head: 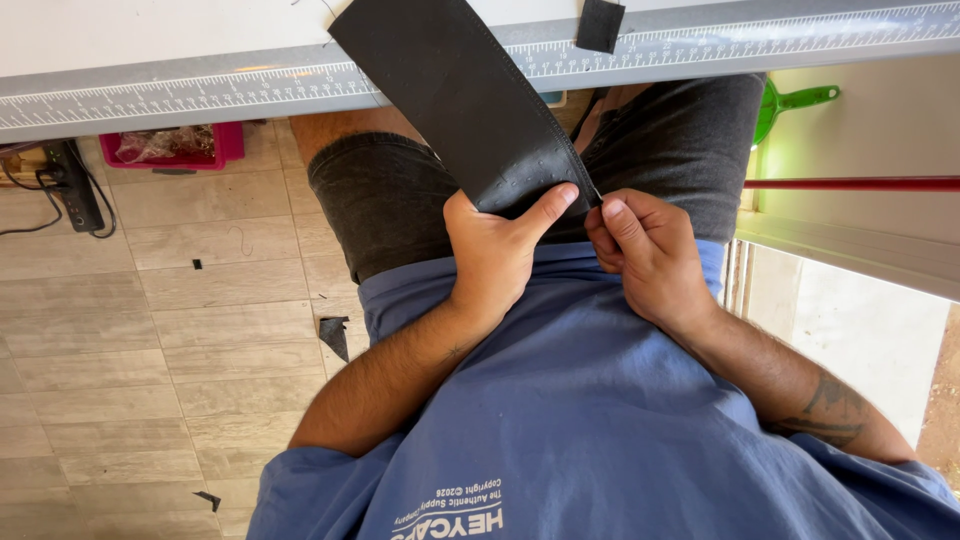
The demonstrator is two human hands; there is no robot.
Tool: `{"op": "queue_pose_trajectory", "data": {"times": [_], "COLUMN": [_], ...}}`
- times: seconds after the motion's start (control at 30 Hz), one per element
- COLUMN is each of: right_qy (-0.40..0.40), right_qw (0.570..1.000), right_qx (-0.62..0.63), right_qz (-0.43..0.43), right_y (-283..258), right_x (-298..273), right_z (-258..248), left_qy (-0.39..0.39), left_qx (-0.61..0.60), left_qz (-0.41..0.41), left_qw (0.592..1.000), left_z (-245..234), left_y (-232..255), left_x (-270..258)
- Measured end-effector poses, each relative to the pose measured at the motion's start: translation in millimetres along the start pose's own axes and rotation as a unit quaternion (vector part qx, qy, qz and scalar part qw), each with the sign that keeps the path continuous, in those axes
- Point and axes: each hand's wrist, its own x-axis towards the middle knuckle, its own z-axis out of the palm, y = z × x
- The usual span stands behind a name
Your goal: Aligning leather strips at a sewing machine and organizing leather components on a workshop table for assembly.
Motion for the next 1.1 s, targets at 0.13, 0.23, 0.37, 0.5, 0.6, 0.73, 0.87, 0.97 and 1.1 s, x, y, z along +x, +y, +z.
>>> {"op": "queue_pose_trajectory", "data": {"times": [0.13,0.23,0.37,0.5,0.6,0.73,0.87,0.97,1.1], "right_qy": [0.005,0.005,0.012,0.019,0.027,0.028,0.024,0.024,0.041], "right_qw": [1.000,1.000,1.000,1.000,1.000,1.000,1.000,1.000,0.999], "right_qx": [0.007,0.013,0.014,0.005,-0.001,0.005,0.002,-0.002,-0.009], "right_qz": [0.002,0.004,0.005,0.009,0.006,0.008,0.003,0.005,0.007], "right_y": [0.1,1.9,5.0,11.4,8.7,9.1,7.6,7.5,6.2], "right_x": [0.3,2.0,2.3,0.7,0.6,2.4,4.1,3.1,1.4], "right_z": [1.6,2.5,2.1,-2.8,0.4,-0.1,0.8,0.8,1.8], "left_qy": [-0.001,-0.001,-0.003,-0.004,0.003,0.003,-0.001,0.000,-0.002], "left_qx": [0.001,-0.007,-0.005,0.000,-0.010,-0.013,-0.007,-0.011,-0.016], "left_qz": [0.005,0.004,-0.007,-0.012,-0.019,-0.023,-0.037,-0.041,-0.043], "left_qw": [1.000,1.000,1.000,1.000,1.000,1.000,0.999,0.999,0.999], "left_z": [-0.4,-0.8,-2.0,-2.4,0.0,-1.0,-1.8,-2.2,0.8], "left_y": [-0.7,-4.4,-5.7,-6.4,-3.7,-5.3,-11.1,-10.6,-7.8], "left_x": [0.3,-1.5,-3.5,-3.1,-3.4,-5.4,-7.5,-7.8,-9.0]}}
